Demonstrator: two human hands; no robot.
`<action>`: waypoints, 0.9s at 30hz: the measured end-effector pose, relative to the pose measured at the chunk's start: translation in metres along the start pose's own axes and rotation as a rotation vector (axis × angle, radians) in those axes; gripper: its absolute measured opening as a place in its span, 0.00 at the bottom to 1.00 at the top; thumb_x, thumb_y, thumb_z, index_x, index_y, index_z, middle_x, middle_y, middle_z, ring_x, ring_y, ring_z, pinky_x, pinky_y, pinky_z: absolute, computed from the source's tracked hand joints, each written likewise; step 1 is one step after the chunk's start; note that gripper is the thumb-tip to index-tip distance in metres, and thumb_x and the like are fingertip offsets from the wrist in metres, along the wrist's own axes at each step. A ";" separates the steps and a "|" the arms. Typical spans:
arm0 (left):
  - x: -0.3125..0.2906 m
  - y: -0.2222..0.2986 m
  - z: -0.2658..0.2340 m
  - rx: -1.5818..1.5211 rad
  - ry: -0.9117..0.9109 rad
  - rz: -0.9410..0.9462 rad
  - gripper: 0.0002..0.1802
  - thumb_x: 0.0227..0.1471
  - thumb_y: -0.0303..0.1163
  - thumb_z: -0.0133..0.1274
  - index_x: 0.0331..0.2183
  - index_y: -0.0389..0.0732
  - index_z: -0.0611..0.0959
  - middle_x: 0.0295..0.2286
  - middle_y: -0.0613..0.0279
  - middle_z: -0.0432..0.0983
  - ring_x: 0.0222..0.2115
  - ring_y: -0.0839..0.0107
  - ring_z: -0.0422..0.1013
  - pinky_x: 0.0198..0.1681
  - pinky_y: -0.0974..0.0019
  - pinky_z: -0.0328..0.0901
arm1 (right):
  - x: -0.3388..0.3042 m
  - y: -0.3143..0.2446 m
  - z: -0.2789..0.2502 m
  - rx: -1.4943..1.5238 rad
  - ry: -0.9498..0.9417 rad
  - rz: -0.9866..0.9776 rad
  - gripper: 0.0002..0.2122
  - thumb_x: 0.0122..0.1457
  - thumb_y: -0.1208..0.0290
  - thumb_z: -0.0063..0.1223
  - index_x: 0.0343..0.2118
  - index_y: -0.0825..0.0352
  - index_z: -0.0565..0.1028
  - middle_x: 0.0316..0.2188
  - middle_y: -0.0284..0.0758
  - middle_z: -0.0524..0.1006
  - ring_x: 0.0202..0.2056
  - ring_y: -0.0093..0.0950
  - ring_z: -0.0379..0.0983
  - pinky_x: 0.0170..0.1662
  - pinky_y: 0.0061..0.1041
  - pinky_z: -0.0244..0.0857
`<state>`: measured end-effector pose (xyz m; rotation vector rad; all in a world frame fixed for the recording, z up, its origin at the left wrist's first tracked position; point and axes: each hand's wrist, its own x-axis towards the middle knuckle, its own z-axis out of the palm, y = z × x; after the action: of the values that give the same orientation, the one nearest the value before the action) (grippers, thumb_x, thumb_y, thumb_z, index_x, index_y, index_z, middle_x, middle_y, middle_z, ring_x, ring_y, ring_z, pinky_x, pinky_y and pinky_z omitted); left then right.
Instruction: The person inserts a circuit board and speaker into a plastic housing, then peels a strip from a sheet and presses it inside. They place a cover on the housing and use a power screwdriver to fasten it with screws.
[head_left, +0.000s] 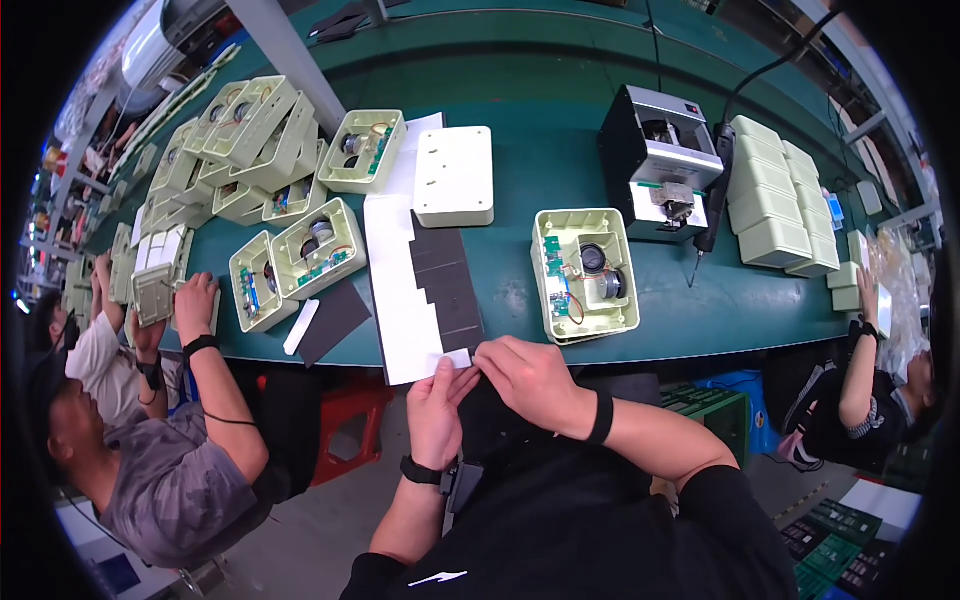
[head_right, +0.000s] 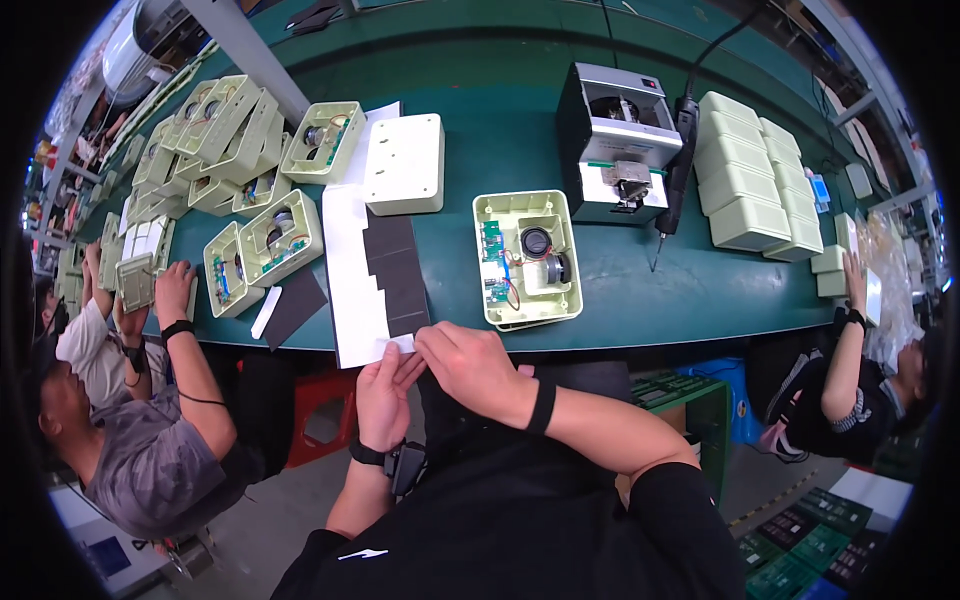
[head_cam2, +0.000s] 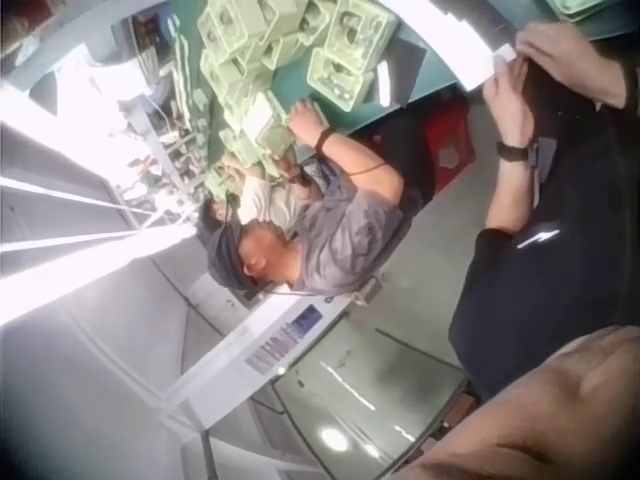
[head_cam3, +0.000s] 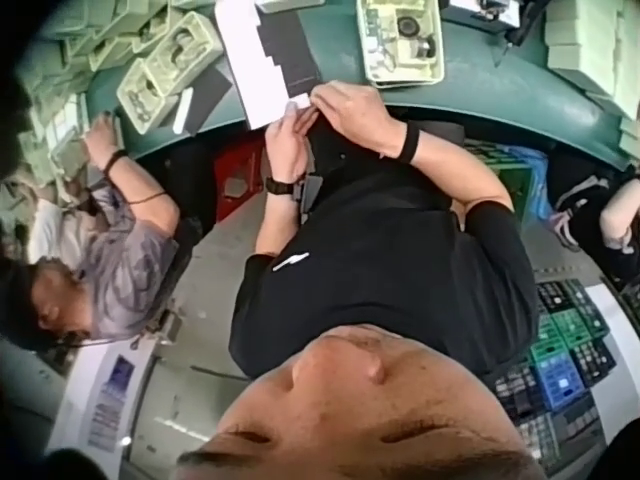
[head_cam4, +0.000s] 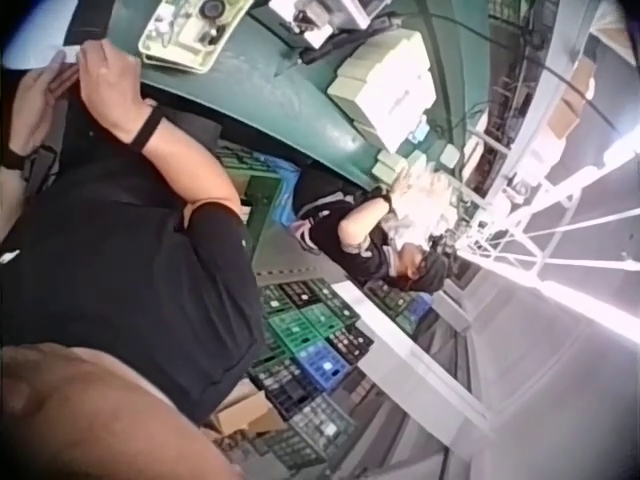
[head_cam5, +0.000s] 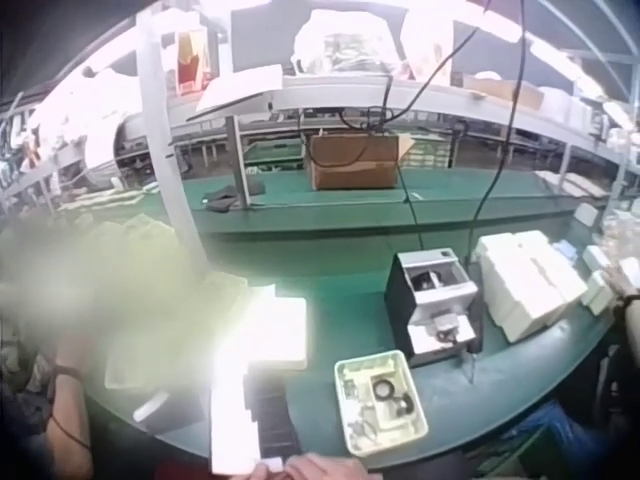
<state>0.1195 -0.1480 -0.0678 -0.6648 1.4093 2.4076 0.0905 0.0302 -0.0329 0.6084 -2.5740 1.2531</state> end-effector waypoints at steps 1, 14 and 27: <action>-0.002 0.001 -0.004 0.035 0.027 -0.013 0.21 0.71 0.40 0.50 0.47 0.28 0.81 0.44 0.48 0.82 0.47 0.61 0.80 0.55 0.60 0.73 | 0.001 -0.004 -0.007 0.000 0.002 0.000 0.04 0.59 0.77 0.62 0.35 0.70 0.79 0.31 0.38 0.80 0.30 0.38 0.81 0.32 0.33 0.75; -0.001 -0.003 -0.008 -0.020 0.009 -0.018 0.17 0.69 0.36 0.52 0.48 0.31 0.80 0.46 0.49 0.82 0.47 0.63 0.80 0.53 0.61 0.74 | -0.004 0.007 0.011 0.019 -0.090 0.031 0.06 0.61 0.74 0.61 0.40 0.68 0.79 0.34 0.36 0.79 0.30 0.40 0.80 0.31 0.36 0.74; 0.009 -0.007 0.006 0.087 -0.067 0.170 0.12 0.67 0.25 0.52 0.50 0.30 0.79 0.43 0.56 0.83 0.43 0.71 0.79 0.50 0.66 0.73 | 0.011 0.014 0.014 -0.105 -0.108 -0.013 0.09 0.57 0.73 0.63 0.41 0.64 0.80 0.35 0.33 0.78 0.29 0.37 0.80 0.27 0.37 0.73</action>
<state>0.1133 -0.1389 -0.0751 -0.4551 1.5904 2.4527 0.0739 0.0238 -0.0471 0.6874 -2.6984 1.1008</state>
